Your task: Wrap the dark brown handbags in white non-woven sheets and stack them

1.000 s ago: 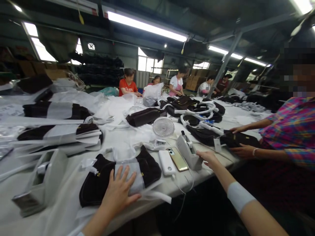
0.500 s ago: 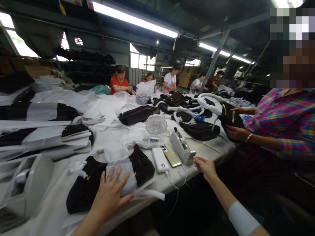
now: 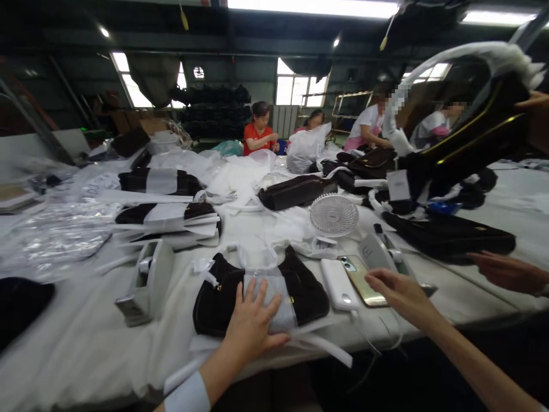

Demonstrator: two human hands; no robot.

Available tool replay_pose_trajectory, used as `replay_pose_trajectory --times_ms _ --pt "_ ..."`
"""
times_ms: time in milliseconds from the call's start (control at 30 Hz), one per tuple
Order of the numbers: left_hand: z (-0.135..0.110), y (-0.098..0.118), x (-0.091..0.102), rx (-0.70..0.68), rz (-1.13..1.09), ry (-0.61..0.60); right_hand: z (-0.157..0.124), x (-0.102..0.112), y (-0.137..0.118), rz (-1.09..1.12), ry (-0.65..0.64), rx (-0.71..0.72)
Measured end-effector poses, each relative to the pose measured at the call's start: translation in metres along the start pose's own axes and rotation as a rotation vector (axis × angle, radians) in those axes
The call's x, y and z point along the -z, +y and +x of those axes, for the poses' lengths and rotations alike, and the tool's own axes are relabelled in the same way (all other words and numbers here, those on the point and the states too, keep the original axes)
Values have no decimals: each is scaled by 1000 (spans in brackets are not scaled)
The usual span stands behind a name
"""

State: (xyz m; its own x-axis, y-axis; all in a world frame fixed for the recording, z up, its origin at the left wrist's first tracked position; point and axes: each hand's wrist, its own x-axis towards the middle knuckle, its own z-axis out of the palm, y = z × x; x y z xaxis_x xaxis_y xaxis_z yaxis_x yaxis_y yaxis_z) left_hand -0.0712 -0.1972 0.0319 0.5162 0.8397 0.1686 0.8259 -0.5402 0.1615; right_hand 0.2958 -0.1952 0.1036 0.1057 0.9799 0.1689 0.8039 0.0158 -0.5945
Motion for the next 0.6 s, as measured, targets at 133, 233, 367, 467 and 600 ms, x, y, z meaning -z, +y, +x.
replay_pose_trajectory --times_ms 133,233,367,467,600 --pt "0 0 2 -9 -29 8 55 -30 -106 39 -532 402" --pt "0 -1 2 -9 -45 15 91 -65 -140 2 -868 550" --pt "1 -2 -1 -13 -41 35 124 -109 -151 -170 -1081 699" --pt "2 -4 -7 -35 -23 86 132 -131 -158 -371 -1085 831" --pt "4 -12 -29 -121 63 196 134 -146 -165 -549 -1040 839"
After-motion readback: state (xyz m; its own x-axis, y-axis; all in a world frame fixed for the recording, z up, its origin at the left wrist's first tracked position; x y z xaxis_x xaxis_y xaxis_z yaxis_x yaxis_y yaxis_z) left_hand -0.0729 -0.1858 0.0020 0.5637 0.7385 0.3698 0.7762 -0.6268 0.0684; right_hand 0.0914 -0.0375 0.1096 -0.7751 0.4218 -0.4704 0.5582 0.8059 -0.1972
